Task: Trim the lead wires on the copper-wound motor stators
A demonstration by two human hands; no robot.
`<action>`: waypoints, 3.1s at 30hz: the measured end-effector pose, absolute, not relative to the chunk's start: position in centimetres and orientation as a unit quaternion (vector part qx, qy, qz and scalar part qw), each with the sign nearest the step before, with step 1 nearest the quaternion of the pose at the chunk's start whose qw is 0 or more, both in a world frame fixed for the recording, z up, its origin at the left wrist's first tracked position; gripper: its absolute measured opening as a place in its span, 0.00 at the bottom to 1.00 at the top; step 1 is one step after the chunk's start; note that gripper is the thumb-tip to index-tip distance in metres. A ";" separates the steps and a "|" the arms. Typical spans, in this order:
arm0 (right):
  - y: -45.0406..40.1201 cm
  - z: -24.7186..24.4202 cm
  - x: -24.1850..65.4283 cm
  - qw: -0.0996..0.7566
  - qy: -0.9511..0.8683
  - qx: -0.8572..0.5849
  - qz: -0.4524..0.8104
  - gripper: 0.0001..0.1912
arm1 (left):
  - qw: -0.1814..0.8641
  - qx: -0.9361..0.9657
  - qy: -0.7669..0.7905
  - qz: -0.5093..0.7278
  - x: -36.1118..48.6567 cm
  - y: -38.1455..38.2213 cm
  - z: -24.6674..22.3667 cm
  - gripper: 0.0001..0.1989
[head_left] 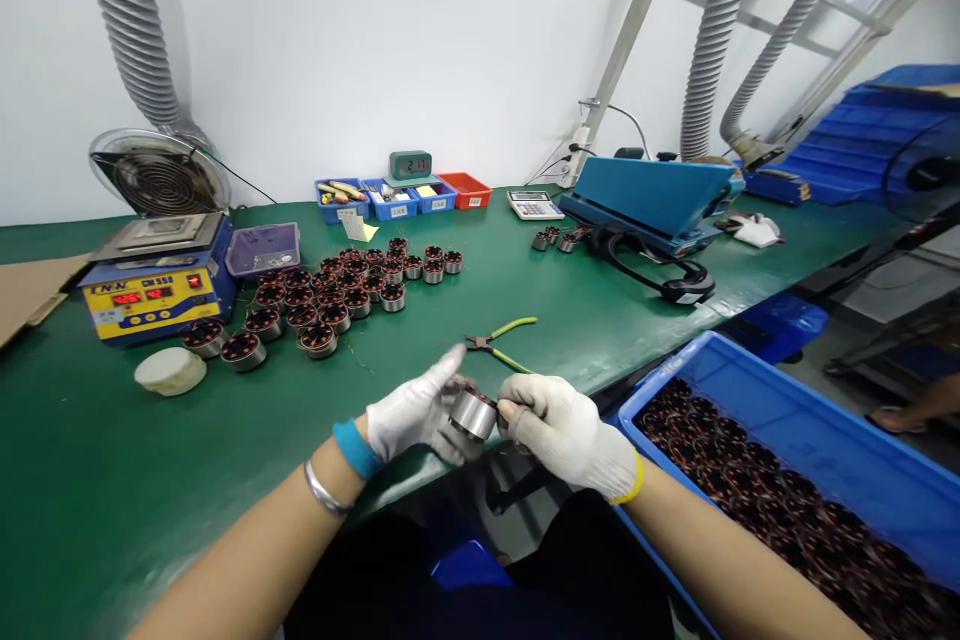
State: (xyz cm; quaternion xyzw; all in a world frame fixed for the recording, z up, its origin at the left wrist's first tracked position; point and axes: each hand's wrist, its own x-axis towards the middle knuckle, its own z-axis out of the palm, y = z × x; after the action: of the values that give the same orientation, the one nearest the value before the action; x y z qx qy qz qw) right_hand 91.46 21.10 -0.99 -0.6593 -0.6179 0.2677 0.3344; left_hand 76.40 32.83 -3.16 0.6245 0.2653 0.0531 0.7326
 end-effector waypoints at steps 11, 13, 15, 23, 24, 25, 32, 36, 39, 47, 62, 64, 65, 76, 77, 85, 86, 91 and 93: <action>22.4 -0.8 90.4 0.357 -0.554 -0.643 0.389 0.10 | 0.829 0.469 0.162 0.257 75.7 34.0 -2.1 0.18; 22.8 -0.2 90.5 0.302 -0.621 -0.661 0.292 0.09 | 0.811 0.539 0.184 0.136 75.9 34.3 -2.4 0.18; 23.2 0.4 90.7 0.253 -0.663 -0.669 0.220 0.11 | 0.758 0.624 0.164 0.093 75.9 34.4 -2.5 0.16; 25.0 -0.2 90.7 0.043 -0.722 -0.689 0.047 0.14 | 0.110 0.938 0.242 0.223 75.7 34.4 -3.1 0.09; 25.2 -0.6 90.8 0.038 -0.719 -0.692 0.049 0.14 | 0.056 0.943 0.239 0.225 75.8 34.4 -3.5 0.09; 25.2 -1.1 90.9 0.042 -0.716 -0.695 0.053 0.13 | 0.026 0.947 0.229 0.224 75.9 34.4 -3.8 0.10; 23.6 -3.1 91.6 0.106 -0.692 -0.703 0.124 0.13 | 0.065 0.955 0.207 0.203 75.9 34.4 -4.3 0.14; 20.8 -3.3 91.4 0.108 -0.665 -0.724 0.144 0.13 | 0.105 0.956 0.203 0.182 76.0 34.4 -4.2 0.09; 18.7 -3.4 91.6 0.109 -0.653 -0.718 0.217 0.12 | 0.131 0.954 0.208 0.173 75.8 34.4 -3.9 0.08; 22.0 -5.1 93.4 0.493 -0.438 -0.685 0.309 0.13 | 0.260 0.762 0.447 0.391 75.2 34.6 -1.3 0.23; 26.1 -5.0 90.6 0.595 -0.393 -0.593 0.373 0.31 | 0.375 0.825 0.391 0.162 75.9 34.0 -3.7 0.49; 26.8 -4.0 90.4 0.611 -0.388 -0.557 0.407 0.31 | 0.368 0.823 0.399 0.166 76.0 33.9 -3.9 0.47; 27.2 -3.5 90.4 0.612 -0.390 -0.543 0.422 0.31 | 0.365 0.827 0.395 0.163 76.1 33.9 -3.9 0.46; 25.3 -4.3 93.1 0.419 -0.520 -0.621 0.411 0.31 | 0.392 0.845 0.338 0.135 76.0 33.9 -3.6 0.46; 25.3 -4.1 93.1 0.414 -0.522 -0.623 0.410 0.30 | 0.383 0.845 0.345 0.144 76.0 33.8 -3.7 0.45; 26.1 -3.0 91.6 0.516 -0.437 -0.614 0.407 0.24 | 0.284 0.895 0.296 0.176 76.2 33.3 -3.9 0.13; 26.1 -3.1 91.4 0.521 -0.430 -0.614 0.407 0.24 | 0.298 0.892 0.285 0.186 76.1 33.4 -3.9 0.11; 26.3 -4.0 91.6 0.520 -0.411 -0.652 0.368 0.20 | 0.326 0.861 0.305 0.245 76.1 33.7 -4.6 0.08; 26.2 -4.6 92.0 0.484 -0.410 -0.701 0.326 0.17 | 0.360 0.820 0.331 0.299 76.4 34.0 -5.2 0.07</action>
State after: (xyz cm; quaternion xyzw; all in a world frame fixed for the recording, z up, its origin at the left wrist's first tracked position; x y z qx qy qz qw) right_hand 91.98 26.25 -4.57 -0.7005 -0.4100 0.3263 0.4844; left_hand 76.36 33.97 -5.17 0.8195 0.3310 0.2988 0.3599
